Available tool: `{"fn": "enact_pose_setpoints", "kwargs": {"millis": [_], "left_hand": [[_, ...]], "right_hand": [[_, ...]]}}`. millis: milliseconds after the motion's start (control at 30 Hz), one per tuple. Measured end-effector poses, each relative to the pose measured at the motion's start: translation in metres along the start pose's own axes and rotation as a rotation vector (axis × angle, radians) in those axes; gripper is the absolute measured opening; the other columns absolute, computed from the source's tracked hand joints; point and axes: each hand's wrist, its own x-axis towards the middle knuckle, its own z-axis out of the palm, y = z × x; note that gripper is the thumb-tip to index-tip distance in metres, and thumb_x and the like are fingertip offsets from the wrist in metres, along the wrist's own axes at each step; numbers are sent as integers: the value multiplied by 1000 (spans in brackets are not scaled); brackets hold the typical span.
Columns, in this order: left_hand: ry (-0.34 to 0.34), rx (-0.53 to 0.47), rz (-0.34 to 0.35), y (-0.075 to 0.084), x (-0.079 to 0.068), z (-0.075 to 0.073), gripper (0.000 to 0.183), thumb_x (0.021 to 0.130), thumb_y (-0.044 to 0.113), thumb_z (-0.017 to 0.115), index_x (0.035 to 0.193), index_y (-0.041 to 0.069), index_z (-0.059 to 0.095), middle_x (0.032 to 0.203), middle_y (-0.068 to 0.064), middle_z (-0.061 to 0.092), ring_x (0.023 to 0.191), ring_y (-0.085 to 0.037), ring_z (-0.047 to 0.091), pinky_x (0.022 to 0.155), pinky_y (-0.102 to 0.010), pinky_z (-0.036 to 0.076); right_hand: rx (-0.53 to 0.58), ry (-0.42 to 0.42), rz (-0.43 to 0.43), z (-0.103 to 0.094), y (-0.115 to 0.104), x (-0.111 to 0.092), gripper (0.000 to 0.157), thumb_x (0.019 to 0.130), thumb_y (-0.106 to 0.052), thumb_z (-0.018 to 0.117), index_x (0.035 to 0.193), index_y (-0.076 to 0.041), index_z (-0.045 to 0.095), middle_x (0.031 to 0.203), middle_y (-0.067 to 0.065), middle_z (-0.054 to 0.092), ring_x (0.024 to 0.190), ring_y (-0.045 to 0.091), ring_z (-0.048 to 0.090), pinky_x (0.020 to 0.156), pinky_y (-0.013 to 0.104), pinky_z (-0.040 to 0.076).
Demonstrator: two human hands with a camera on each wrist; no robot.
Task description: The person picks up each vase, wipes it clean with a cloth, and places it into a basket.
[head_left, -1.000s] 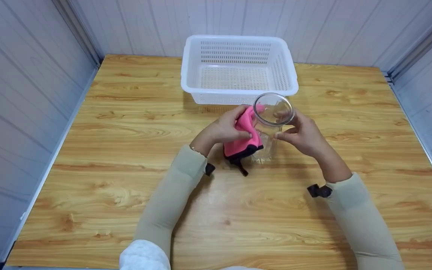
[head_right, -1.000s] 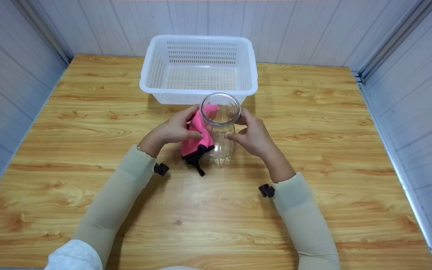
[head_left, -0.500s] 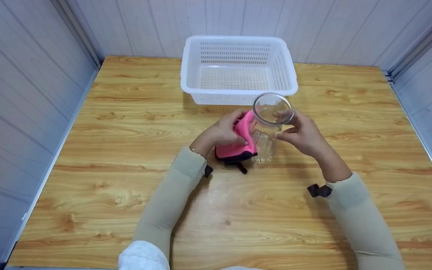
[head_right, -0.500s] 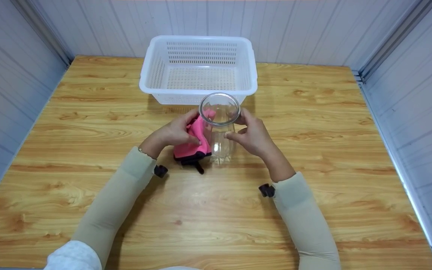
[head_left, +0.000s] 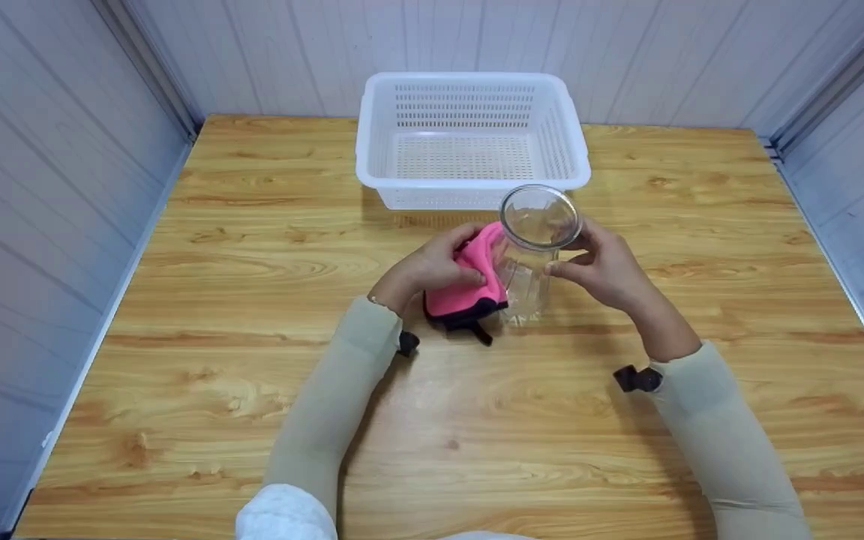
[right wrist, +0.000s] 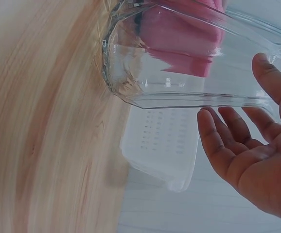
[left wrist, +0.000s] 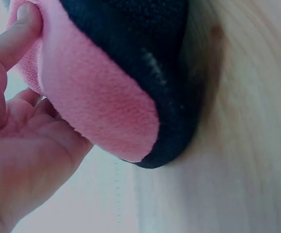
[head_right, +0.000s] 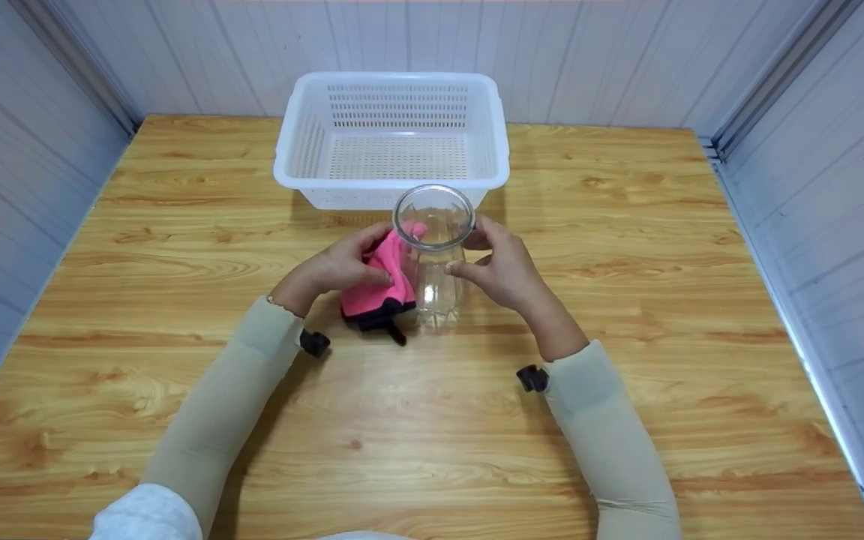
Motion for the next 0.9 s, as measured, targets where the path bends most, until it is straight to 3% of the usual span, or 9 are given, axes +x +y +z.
{"fn": "enact_pose_setpoints", "kwargs": {"millis": [167, 367, 667, 900], "left_hand": [[2, -88, -5, -2, 0, -3, 74, 81, 10, 75, 145, 23, 41, 138, -2, 52, 120, -15, 51, 101, -31, 44], [67, -183, 32, 3, 2, -1, 62, 83, 9, 74, 138, 22, 50, 132, -3, 57, 116, -16, 53, 99, -31, 46], [167, -273, 161, 22, 4, 4, 56, 84, 2, 70, 136, 12, 52, 120, -11, 61, 105, -15, 57, 95, -27, 48], [164, -307, 200, 26, 3, 4, 56, 85, 1, 69, 136, 9, 50, 119, -12, 60, 103, -13, 57, 93, -26, 48]], "right_hand": [[-24, -5, -21, 0, -1, 1, 54, 82, -12, 76, 131, -7, 54, 121, 15, 63, 109, 27, 62, 79, 20, 54], [-50, -14, -28, -1, -1, 3, 50, 84, -10, 73, 130, -5, 54, 120, 18, 64, 109, 30, 63, 77, 18, 53], [-45, -20, -18, 0, 0, 3, 54, 86, -10, 72, 135, -8, 51, 120, 16, 64, 109, 29, 63, 75, 17, 54], [-57, -14, -39, 1, 0, 4, 50, 87, -12, 71, 133, -7, 54, 114, 16, 64, 106, 29, 64, 76, 18, 54]]}}
